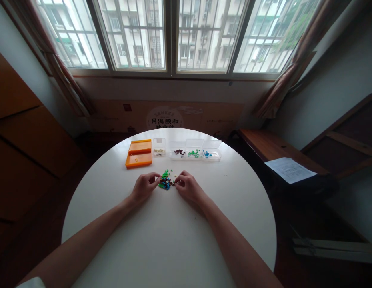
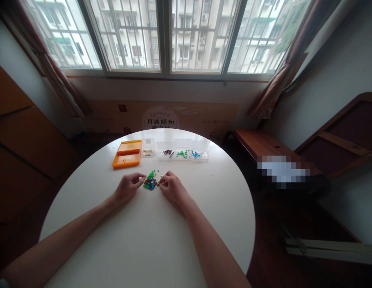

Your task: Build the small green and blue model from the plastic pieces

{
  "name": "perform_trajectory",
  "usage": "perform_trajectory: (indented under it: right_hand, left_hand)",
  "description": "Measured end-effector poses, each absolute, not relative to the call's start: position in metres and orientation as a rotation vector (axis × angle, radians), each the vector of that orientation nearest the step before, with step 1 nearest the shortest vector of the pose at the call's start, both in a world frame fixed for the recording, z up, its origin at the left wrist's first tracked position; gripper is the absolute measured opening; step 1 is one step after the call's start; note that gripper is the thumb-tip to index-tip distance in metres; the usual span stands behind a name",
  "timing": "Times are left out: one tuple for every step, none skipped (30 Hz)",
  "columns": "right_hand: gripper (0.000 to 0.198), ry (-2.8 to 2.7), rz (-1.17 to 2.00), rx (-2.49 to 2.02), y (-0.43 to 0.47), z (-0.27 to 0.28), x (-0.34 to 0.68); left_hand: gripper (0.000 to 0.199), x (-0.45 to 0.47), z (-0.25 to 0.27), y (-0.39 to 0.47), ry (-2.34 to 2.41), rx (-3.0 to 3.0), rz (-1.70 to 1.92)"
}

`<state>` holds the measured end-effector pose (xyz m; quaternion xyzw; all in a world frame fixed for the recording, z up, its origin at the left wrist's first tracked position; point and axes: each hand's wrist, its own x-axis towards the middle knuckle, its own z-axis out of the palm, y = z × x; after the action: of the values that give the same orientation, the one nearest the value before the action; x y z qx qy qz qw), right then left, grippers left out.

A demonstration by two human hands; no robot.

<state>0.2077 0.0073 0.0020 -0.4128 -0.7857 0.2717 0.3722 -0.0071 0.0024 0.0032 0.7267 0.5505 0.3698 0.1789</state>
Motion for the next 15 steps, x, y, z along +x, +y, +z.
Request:
perform_trajectory:
  right_hand:
    - [0.012,-2.015,0.691,-1.064,0.008,0.002,0.207]
    - [0.012,-2.016,0.685,-1.070,0.008,0.001,0.207]
    - [0.012,-2.015,0.679,-1.076,0.008,0.000,0.207]
    - [0.012,-2.013,0.674,-1.079,0.009,0.000,0.206]
    - [0.012,-2.010,0.671,-1.081,0.009,-0.001,0.206]
    - [0.012,-2.008,0.670,-1.081,0.010,-0.002,0.206]
    - [0.012,-2.006,0.670,-1.081,0.010,-0.002,0.206]
    - [0.012,-2.004,0.673,-1.080,0.010,-0.002,0.206]
    - [0.011,-2.000,0.681,-1.079,0.010,-0.001,0.207]
    - [0.011,-1.996,0.691,-1.079,0.010,0.000,0.207]
    - [0.011,-1.988,0.702,-1.078,0.009,0.001,0.207]
    - [0.011,-1.977,0.716,-1.073,0.009,0.003,0.206]
    - [0.010,-1.959,0.732,-1.062,0.009,0.005,0.206]
    - [0.010,-1.937,0.759,-1.048,0.009,0.007,0.204]
    - [0.009,-1.909,0.799,-1.030,0.008,0.009,0.202]
  left_hand:
    - [0.026,-0.007,0.003,0.002,1.555,2.055,1.044]
    - [0.026,-0.007,0.003,0.002,1.553,2.056,1.042]
    - [0.026,-0.007,0.004,0.002,1.550,2.057,1.042]
    - [0.027,-0.007,0.004,0.002,1.550,2.059,1.044]
    - [0.027,-0.007,0.004,0.002,1.551,2.062,1.046]
    - [0.028,-0.007,0.005,0.002,1.553,2.066,1.049]
    - [0.028,-0.007,0.005,0.002,1.556,2.071,1.052]
    - [0.028,-0.006,0.006,0.001,1.558,2.079,1.054]
    - [0.028,-0.006,0.006,0.001,1.553,2.089,1.055]
    - [0.027,-0.005,0.007,0.000,1.538,2.105,1.054]
    - [0.027,-0.004,0.007,-0.001,1.515,2.125,1.054]
    - [0.026,-0.003,0.008,-0.003,1.486,2.150,1.052]
    - [0.026,-0.002,0.009,-0.004,1.451,2.177,1.055]
    - [0.026,-0.001,0.009,-0.006,1.413,2.209,1.056]
    - [0.025,-0.001,0.010,-0.008,1.379,2.242,1.045]
